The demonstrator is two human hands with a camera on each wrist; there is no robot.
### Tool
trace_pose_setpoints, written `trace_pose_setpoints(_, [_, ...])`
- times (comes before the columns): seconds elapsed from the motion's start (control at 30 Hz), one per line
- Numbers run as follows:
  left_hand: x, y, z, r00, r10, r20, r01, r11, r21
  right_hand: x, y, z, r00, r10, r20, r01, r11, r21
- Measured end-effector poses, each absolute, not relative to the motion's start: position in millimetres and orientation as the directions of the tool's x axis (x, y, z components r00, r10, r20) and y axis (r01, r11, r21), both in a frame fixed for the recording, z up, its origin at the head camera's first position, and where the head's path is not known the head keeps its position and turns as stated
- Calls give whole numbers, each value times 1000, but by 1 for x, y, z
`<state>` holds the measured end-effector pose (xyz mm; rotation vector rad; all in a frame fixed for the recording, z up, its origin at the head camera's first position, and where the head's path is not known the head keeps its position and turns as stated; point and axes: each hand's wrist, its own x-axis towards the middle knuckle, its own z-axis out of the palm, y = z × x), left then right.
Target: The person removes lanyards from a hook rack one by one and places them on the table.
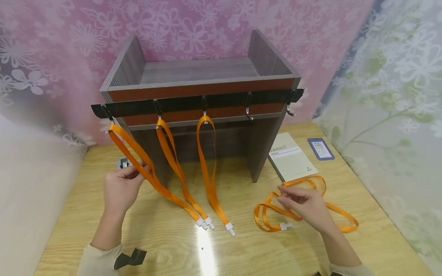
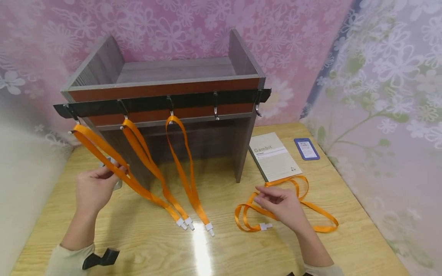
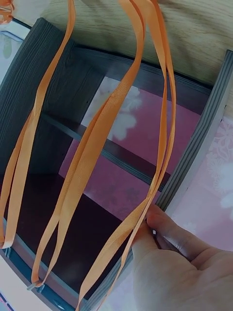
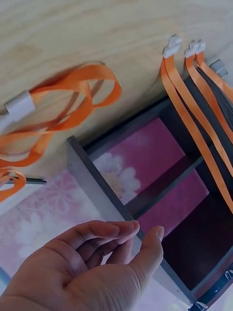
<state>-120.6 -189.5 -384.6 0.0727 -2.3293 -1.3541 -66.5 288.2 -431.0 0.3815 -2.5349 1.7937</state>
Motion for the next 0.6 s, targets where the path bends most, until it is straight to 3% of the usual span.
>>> trace_pose_setpoints(0.23, [-122,-192,-383,-889,-226,398,219,553,804,-75,282,-427,-953,-211,216,-272,289,-918])
trace_pose_setpoints(0.6, [-119,-191,-380,-898,-224,379,212,536,817,-83,266,-421,-943,-231,240,-299,270,-915])
